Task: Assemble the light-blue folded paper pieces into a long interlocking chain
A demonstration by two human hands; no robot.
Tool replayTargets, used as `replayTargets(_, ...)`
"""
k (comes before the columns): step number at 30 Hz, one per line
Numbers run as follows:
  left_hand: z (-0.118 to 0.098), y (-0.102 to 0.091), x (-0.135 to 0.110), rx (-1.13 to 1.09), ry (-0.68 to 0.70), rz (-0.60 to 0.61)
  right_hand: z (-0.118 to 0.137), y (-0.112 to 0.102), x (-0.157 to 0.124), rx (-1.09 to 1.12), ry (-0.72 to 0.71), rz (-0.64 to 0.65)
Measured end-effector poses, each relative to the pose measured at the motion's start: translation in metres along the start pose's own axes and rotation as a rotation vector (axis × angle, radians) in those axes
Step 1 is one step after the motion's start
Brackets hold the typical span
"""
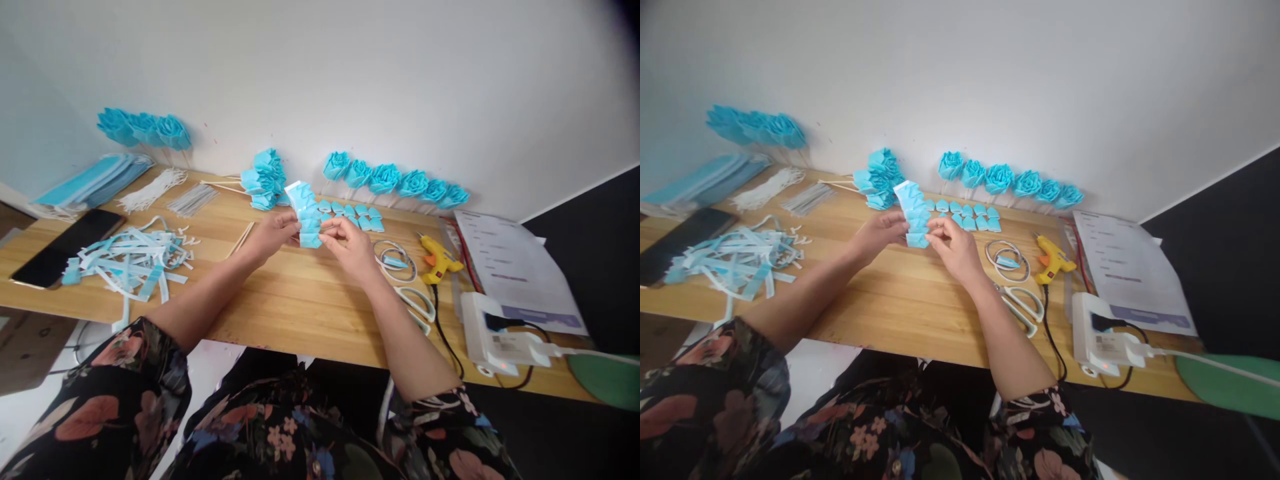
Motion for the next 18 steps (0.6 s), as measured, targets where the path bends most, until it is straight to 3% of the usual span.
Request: replayTargets(18, -0.0073, 0.0043, -0.0042, 0.023, 0.031, 0.03, -0.0036, -0.0036, 0.0006, -0.001, 0.028, -0.055)
Point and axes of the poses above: each hand's wrist, its own x-axis towards the middle knuckle, its own y-axis out of the palm, z = x × y, the point moved 8 cm from there along x, towards the middle knuckle, and after that the axes turned 15 degrees about x, right-handed, at the moved point
